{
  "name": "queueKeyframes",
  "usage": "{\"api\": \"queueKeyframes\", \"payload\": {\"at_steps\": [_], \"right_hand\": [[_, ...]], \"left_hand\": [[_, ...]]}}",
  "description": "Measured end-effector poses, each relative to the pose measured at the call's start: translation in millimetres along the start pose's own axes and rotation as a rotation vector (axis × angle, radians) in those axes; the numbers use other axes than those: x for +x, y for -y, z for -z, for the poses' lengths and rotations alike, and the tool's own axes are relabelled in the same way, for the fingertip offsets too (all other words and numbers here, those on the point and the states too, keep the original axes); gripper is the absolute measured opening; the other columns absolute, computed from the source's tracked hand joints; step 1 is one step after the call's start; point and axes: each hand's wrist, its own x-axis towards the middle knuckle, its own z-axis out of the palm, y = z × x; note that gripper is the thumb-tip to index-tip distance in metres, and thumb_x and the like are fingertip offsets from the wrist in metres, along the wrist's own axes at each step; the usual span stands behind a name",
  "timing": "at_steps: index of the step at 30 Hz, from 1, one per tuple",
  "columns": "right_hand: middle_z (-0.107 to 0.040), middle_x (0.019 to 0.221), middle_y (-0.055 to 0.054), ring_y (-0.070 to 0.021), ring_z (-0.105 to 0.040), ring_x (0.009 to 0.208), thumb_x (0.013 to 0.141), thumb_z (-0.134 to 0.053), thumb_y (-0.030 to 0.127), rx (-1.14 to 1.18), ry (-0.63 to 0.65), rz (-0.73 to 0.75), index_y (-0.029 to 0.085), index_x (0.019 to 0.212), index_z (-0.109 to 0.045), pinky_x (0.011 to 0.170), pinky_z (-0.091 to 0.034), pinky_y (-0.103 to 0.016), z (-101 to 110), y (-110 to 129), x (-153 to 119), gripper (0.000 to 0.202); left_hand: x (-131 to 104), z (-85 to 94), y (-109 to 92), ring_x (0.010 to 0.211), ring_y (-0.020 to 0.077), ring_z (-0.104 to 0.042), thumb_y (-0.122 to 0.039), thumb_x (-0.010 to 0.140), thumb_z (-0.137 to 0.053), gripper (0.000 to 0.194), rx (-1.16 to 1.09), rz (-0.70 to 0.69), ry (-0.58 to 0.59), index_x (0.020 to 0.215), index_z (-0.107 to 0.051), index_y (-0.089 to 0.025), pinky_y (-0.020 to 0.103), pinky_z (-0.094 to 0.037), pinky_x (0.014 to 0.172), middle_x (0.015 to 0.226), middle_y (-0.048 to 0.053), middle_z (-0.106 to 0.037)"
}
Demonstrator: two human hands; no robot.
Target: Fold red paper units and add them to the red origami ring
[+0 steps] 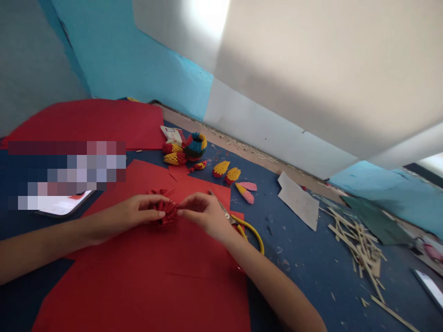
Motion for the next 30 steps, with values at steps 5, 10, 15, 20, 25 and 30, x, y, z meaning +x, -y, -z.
{"api": "queueKeyframes", "payload": {"at_steps": [5, 10, 15, 20, 25, 30], "right_hand": [[-0.068, 0.077, 0.0, -0.0124, -0.063, 0.071, 0.063, -0.08, 0.032, -0.028, -0.007, -0.002, 0.018, 0.074, -0.066, 0.071, -0.048, -0.028, -1, -4, 0, 0.022], [-0.068, 0.077, 0.0, -0.0121, -0.062, 0.071, 0.062, -0.08, 0.032, -0.023, -0.018, -0.015, 0.018, 0.073, -0.066, 0.071, -0.048, -0.027, 0, -2, 1, 0.023], [-0.068, 0.073, 0.0, -0.0112, -0.062, 0.069, 0.06, -0.081, 0.031, 0.025, -0.04, -0.023, 0.017, 0.07, -0.066, 0.068, -0.048, -0.025, 0, 2, 2, 0.023], [-0.069, 0.073, 0.0, -0.0124, -0.066, 0.07, 0.06, -0.081, 0.029, 0.051, -0.039, -0.002, 0.018, 0.071, -0.065, 0.07, -0.051, -0.026, 3, 5, 2, 0.023], [-0.069, 0.078, -0.002, -0.0164, -0.068, 0.074, 0.063, -0.077, 0.029, -0.101, -0.088, 0.079, 0.017, 0.073, -0.064, 0.072, -0.053, -0.03, 16, -1, 8, 0.019], [-0.07, 0.076, -0.003, -0.0154, -0.062, 0.07, 0.074, -0.064, 0.017, -0.624, -0.163, 0.254, 0.018, 0.073, -0.066, 0.065, -0.046, -0.028, 28, -9, 13, 0.003]], "left_hand": [[2, 0.3, 3, 0.101, 0.0218, -0.059, -0.043, 0.082, -0.06, 0.026, -0.152, -0.01, 0.026, 0.088, -0.068, -0.02, 0.03, -0.045, 0.088, 0.097, 0.003, -0.069], [1, -1.0, 1, 0.097, 0.0207, -0.06, -0.049, 0.087, -0.054, 0.035, -0.28, 0.01, 0.056, 0.088, -0.071, -0.019, 0.03, -0.045, 0.089, 0.091, 0.004, -0.071], [0, -3.2, -3, 0.094, 0.0212, -0.061, -0.048, 0.09, -0.049, 0.039, -0.316, 0.022, 0.053, 0.089, -0.073, -0.017, 0.031, -0.044, 0.089, 0.09, 0.007, -0.072], [1, -1.9, 0, 0.094, 0.0211, -0.061, -0.054, 0.086, -0.053, 0.043, -0.345, 0.003, 0.091, 0.09, -0.074, -0.017, 0.031, -0.044, 0.09, 0.096, 0.008, -0.073], [2, -0.8, 2, 0.096, 0.0225, -0.061, -0.057, 0.085, -0.052, 0.046, -0.338, 0.006, 0.093, 0.094, -0.073, -0.017, 0.033, -0.043, 0.091, 0.096, 0.008, -0.072], [2, -0.9, 2, 0.092, 0.0225, -0.062, -0.059, 0.086, -0.049, 0.049, -0.324, 0.004, 0.09, 0.094, -0.072, -0.016, 0.034, -0.043, 0.09, 0.091, 0.008, -0.072]]}}
